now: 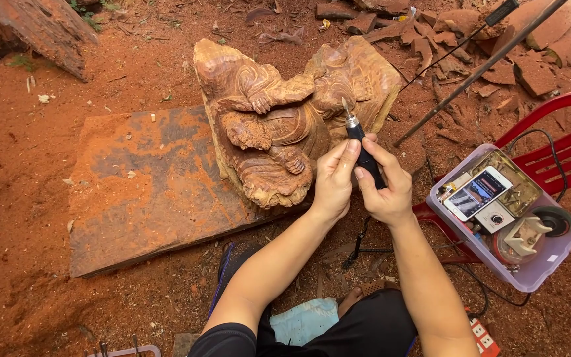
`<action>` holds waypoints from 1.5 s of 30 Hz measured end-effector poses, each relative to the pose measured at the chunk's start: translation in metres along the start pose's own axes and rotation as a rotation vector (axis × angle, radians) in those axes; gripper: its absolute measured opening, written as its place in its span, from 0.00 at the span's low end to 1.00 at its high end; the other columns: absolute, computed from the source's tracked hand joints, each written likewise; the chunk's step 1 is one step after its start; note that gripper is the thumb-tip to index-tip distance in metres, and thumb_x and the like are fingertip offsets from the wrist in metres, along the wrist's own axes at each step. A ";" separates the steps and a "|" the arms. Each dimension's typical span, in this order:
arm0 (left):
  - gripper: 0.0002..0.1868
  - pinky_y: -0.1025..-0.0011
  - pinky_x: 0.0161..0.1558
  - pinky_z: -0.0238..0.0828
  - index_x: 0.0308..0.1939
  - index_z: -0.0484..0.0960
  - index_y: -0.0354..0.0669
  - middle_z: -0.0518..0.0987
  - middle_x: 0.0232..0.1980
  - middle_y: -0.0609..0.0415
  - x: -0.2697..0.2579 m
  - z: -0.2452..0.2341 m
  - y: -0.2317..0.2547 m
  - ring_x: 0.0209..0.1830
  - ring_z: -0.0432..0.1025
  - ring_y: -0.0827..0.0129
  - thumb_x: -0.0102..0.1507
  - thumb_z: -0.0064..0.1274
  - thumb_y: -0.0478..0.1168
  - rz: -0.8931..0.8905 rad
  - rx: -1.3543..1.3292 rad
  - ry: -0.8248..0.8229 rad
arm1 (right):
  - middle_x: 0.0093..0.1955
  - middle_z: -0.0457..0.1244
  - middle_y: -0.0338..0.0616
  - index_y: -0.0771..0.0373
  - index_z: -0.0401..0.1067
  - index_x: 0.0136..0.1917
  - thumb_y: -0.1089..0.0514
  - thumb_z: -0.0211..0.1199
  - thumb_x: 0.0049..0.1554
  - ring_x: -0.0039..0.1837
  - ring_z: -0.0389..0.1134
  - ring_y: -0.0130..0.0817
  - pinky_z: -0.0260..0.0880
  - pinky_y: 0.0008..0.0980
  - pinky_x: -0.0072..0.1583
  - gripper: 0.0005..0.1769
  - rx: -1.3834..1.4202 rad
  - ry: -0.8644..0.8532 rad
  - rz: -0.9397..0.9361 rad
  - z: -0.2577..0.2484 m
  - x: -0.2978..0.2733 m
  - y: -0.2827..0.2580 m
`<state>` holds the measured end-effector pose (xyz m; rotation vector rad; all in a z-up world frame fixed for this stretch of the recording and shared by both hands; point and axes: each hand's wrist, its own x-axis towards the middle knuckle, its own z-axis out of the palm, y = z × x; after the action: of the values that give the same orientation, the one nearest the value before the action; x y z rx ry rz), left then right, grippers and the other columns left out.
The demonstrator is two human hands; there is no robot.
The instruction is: Using a handheld rotary tool to carve intricate details into a wooden sculpture
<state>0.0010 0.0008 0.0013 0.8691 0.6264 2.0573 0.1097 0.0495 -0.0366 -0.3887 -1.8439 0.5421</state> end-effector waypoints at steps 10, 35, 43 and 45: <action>0.14 0.78 0.43 0.70 0.41 0.87 0.41 0.80 0.34 0.60 0.000 -0.004 -0.014 0.40 0.68 0.82 0.74 0.48 0.41 -0.064 0.003 0.018 | 0.66 0.65 0.66 0.73 0.69 0.70 0.71 0.64 0.59 0.65 0.68 0.51 0.74 0.41 0.58 0.25 -0.009 0.041 0.041 0.003 -0.007 0.010; 0.12 0.71 0.54 0.74 0.53 0.86 0.40 0.85 0.48 0.49 -0.003 -0.009 -0.027 0.52 0.73 0.74 0.74 0.50 0.41 -0.104 0.004 0.071 | 0.67 0.64 0.70 0.76 0.66 0.70 0.71 0.62 0.59 0.65 0.68 0.54 0.75 0.42 0.57 0.26 0.011 0.131 0.028 0.024 -0.026 0.027; 0.14 0.70 0.55 0.74 0.56 0.85 0.39 0.84 0.50 0.48 -0.002 -0.015 -0.032 0.52 0.73 0.74 0.74 0.50 0.42 -0.118 -0.004 0.062 | 0.66 0.64 0.71 0.77 0.66 0.70 0.71 0.63 0.59 0.65 0.68 0.54 0.75 0.42 0.57 0.26 0.007 0.148 0.025 0.028 -0.029 0.031; 0.13 0.68 0.54 0.75 0.56 0.85 0.40 0.85 0.50 0.49 -0.002 -0.020 -0.040 0.52 0.74 0.73 0.73 0.51 0.42 -0.138 0.018 0.020 | 0.71 0.60 0.69 0.77 0.64 0.71 0.73 0.61 0.59 0.71 0.63 0.53 0.73 0.41 0.63 0.26 0.017 0.189 0.036 0.030 -0.032 0.028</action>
<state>0.0057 0.0194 -0.0394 0.7947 0.6975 1.9410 0.0919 0.0512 -0.0852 -0.4480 -1.6526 0.5270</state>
